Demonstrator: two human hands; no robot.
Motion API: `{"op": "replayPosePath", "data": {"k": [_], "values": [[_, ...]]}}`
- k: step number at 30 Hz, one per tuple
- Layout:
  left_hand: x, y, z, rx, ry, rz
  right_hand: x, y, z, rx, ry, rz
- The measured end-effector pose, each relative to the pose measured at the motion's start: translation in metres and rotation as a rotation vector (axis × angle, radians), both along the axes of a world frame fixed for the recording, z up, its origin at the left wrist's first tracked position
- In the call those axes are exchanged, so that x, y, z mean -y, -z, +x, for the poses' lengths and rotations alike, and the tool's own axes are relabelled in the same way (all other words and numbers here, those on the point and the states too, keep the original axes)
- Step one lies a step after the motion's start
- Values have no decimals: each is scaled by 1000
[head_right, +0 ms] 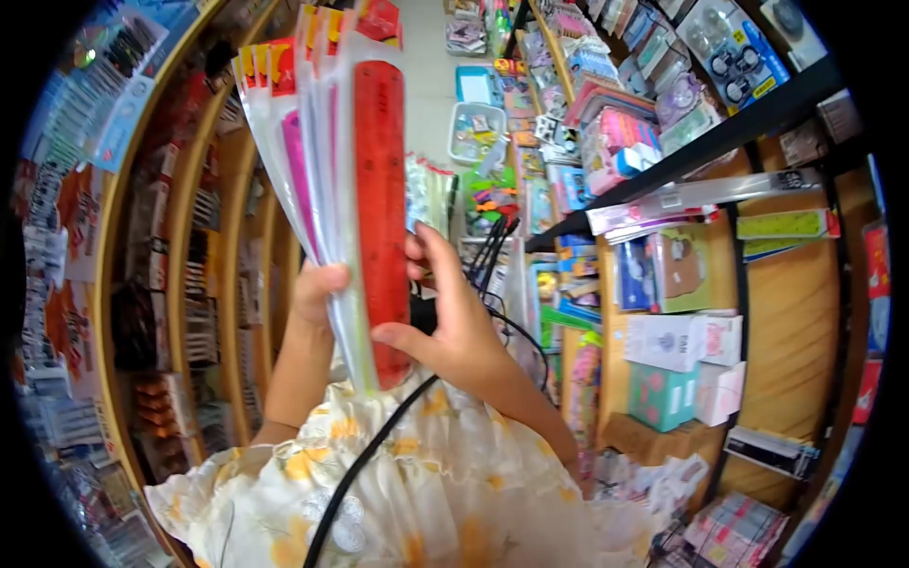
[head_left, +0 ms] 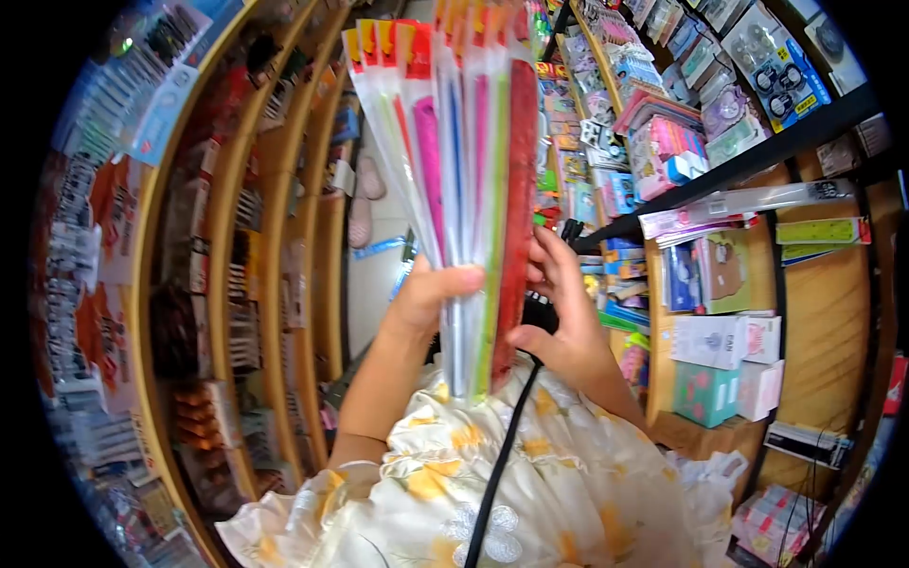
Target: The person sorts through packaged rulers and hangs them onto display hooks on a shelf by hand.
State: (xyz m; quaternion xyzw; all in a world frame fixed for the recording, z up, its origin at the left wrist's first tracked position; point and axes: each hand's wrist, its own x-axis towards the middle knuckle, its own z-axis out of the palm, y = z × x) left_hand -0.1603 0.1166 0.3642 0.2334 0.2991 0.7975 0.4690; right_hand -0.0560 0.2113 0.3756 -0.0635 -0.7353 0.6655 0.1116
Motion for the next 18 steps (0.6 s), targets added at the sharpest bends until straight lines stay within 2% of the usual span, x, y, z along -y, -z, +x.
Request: {"op": "replayPosePath", "data": {"k": [3,4,6,8,12,18], "values": [[24,-9,-7,-128,-154,-159,29,-7,-33,-34,29,-136],[34,-11,-9,-211,-227,-223,37,-9,-40,-47,17,-265],[52,-5,-14,-233,-232,-282,51,-1,-50,-83,-15,-418],[63,-1,-14,-154,-281,-255,63,7,-58,-124,17,-375],[79,9,-24,-48,-180,-240,84,13,-67,-157,152,-285],[82,11,-40,-68,-174,-265,93,16,-74,-62,307,-70]]}}
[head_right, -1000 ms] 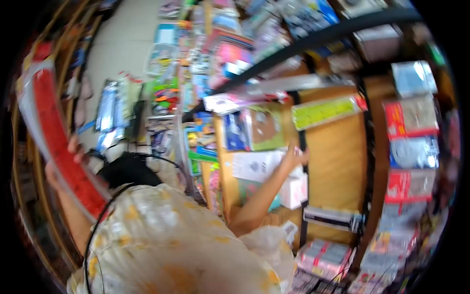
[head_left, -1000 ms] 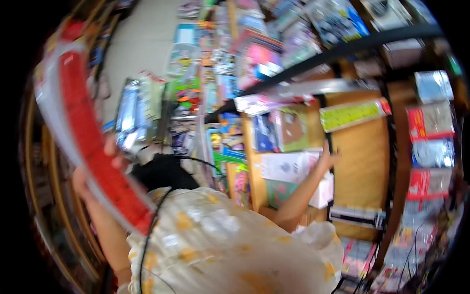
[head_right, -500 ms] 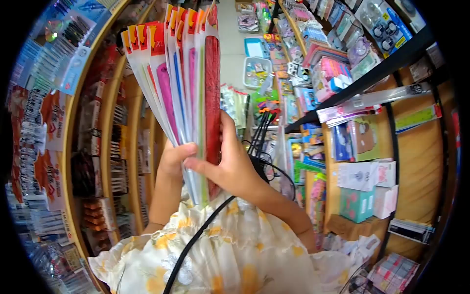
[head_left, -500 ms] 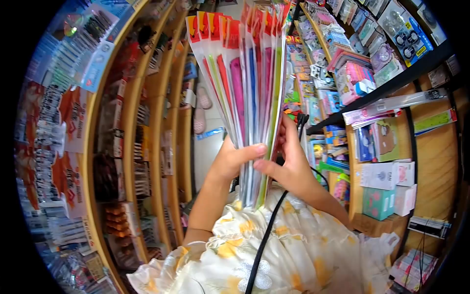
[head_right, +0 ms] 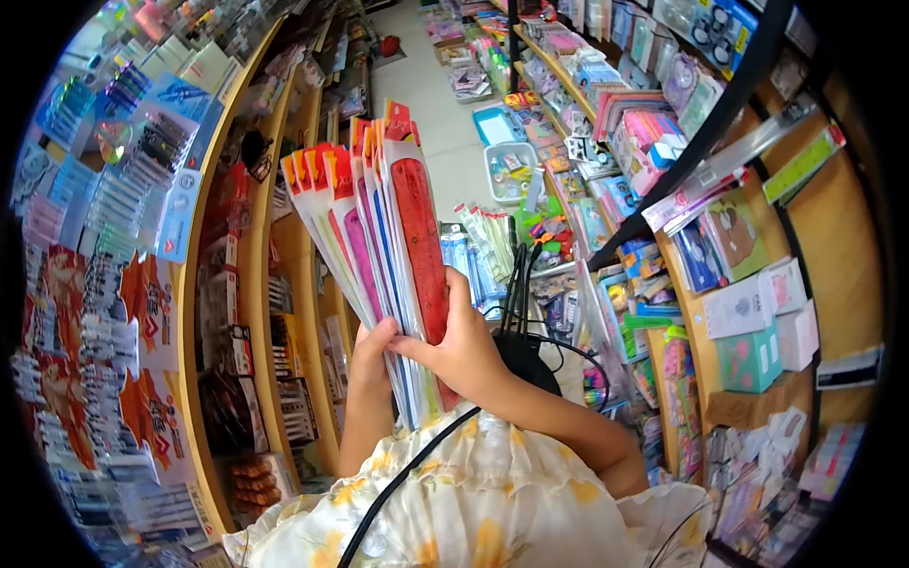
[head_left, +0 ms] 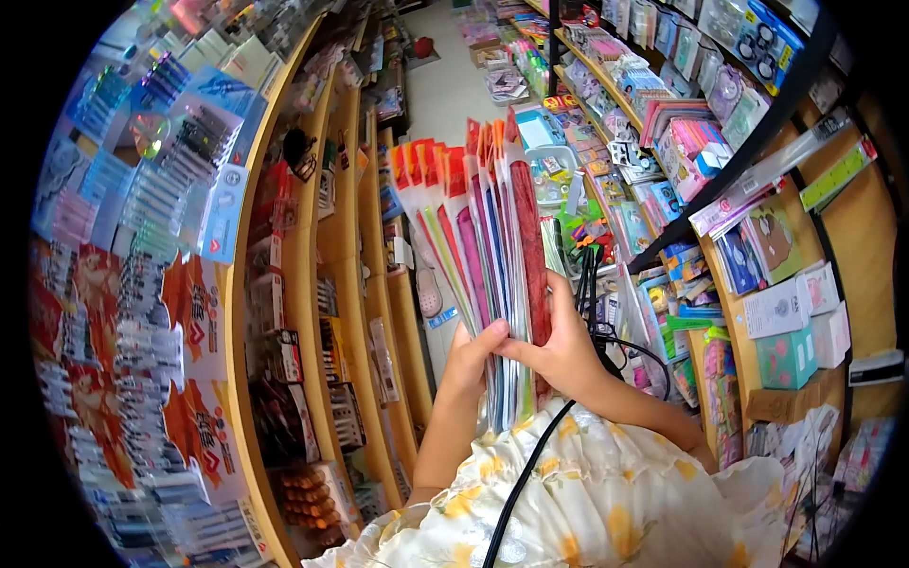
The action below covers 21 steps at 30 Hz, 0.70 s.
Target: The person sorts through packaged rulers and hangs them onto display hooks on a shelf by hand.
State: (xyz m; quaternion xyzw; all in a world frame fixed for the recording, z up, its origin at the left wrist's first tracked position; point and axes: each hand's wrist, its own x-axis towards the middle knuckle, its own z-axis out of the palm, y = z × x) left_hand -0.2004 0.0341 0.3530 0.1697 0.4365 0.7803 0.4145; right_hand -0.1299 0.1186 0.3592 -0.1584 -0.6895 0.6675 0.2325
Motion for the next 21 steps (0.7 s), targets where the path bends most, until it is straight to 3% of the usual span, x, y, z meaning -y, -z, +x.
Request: {"op": "replayPosePath", "data": {"k": [12,21], "values": [[28,5,-29,102,-92,-72,19,12,-26,-50,-140,-211],[56,25,-50,223,-251,-34,32,22,-59,88,-194,-103]]}}
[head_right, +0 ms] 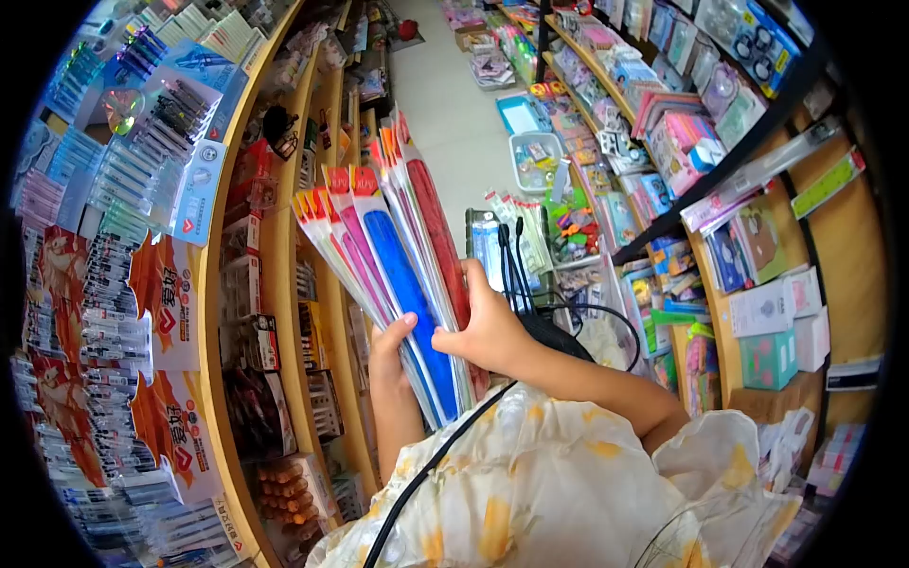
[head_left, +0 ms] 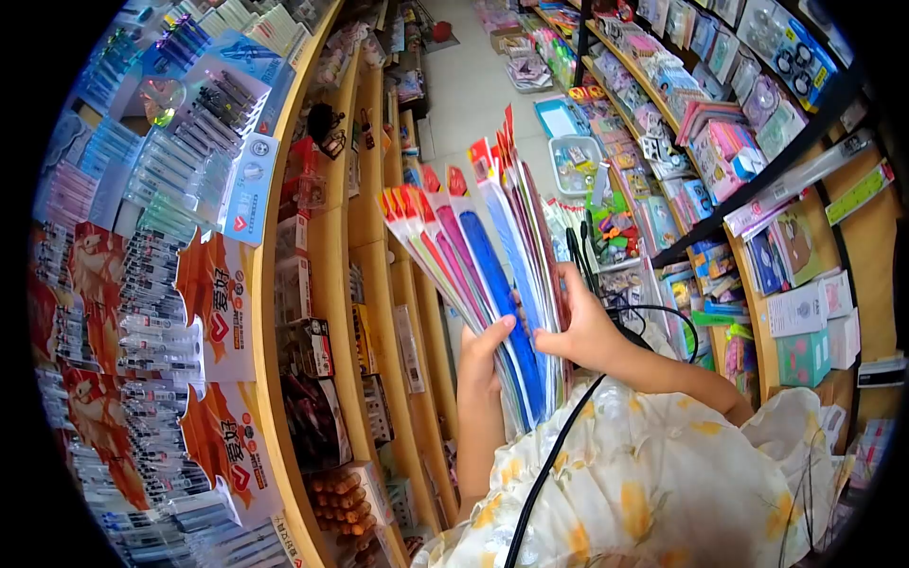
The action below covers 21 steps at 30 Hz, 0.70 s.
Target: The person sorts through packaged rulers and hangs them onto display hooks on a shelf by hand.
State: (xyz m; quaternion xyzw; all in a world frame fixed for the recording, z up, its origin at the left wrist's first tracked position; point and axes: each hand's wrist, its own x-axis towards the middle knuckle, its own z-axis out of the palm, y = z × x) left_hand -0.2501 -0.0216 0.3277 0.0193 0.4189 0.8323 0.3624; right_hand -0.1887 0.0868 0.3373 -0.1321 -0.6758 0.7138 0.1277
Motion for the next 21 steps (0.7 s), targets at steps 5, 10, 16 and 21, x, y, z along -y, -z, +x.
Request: {"op": "replayPosePath", "data": {"k": [5,10,16,21], "values": [[2,-5,-1,26,-23,-12,-6,1,-12,57,-63,-302],[1,2,-3,-30,-43,-66,-14,-8,-17,105,-73,-533],[-28,-12,-4,-76,56,-14,-39,-10,-6,-2,-59,-604],[-53,-9,-1,-128,36,-46,-85,-11,19,-146,259,-603]]}}
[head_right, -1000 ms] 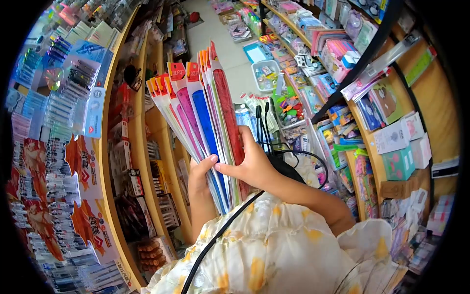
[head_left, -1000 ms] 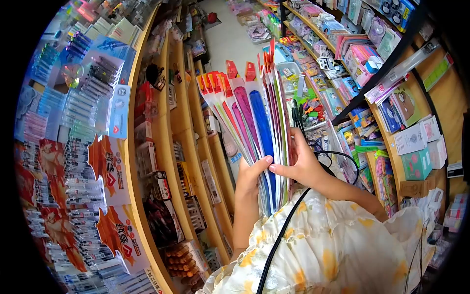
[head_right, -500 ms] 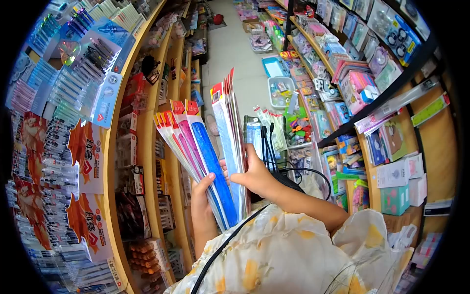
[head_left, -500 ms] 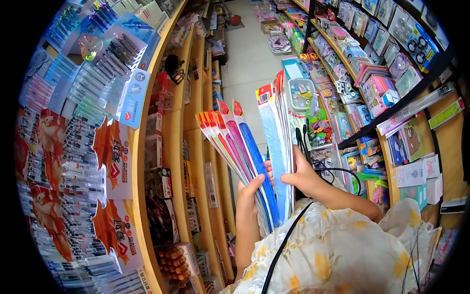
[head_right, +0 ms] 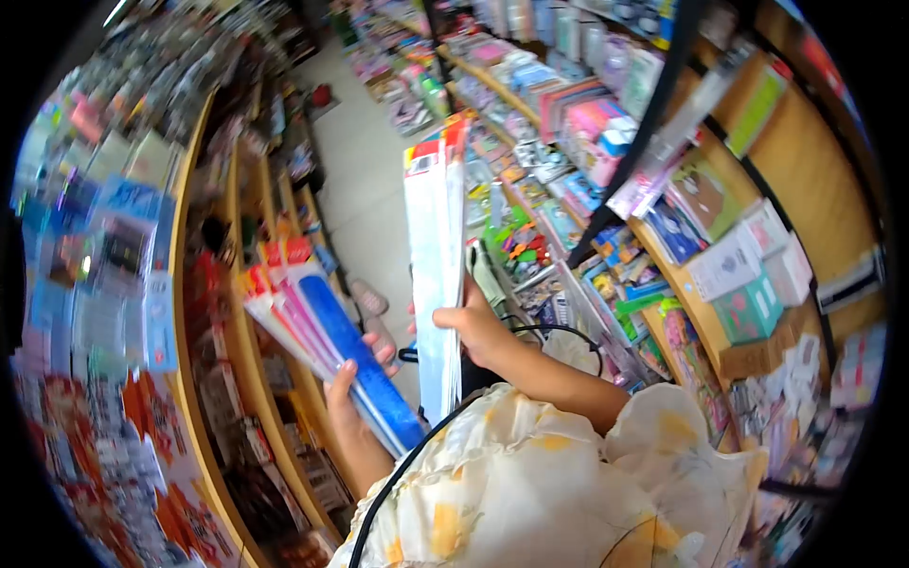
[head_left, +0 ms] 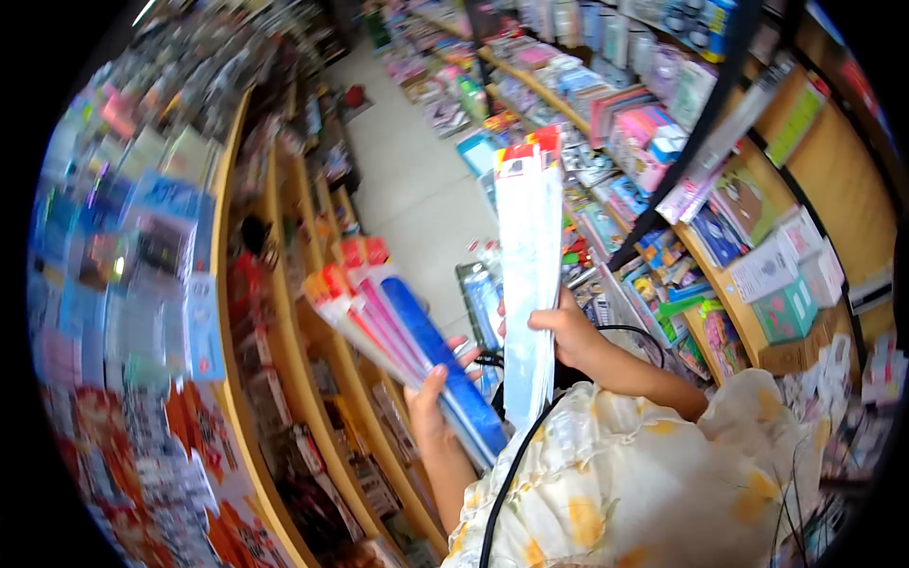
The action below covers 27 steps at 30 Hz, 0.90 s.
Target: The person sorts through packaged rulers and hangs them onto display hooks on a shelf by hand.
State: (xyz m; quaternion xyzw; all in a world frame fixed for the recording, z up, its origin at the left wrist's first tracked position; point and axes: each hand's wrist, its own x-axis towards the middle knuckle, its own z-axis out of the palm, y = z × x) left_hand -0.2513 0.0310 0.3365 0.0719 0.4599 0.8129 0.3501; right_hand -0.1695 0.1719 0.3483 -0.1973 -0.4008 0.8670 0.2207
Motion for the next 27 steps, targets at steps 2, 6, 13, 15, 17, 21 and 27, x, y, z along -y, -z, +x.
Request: {"op": "replayPosePath", "data": {"k": [2,6,13,15,17,21,27], "values": [[-4,12,-5,31,8,3,-31,10,16,-70,223,40],[-21,30,-16,163,-19,54,-86,18,72,42,616,237],[-73,17,-9,149,41,47,-79,21,115,81,404,47],[-86,18,-9,126,85,32,-83,21,115,86,354,71],[-97,15,-5,127,104,30,-86,14,115,75,329,56],[-112,7,3,132,134,39,-93,30,123,122,267,-54],[-114,7,12,109,75,79,-140,20,128,422,902,940]]}}
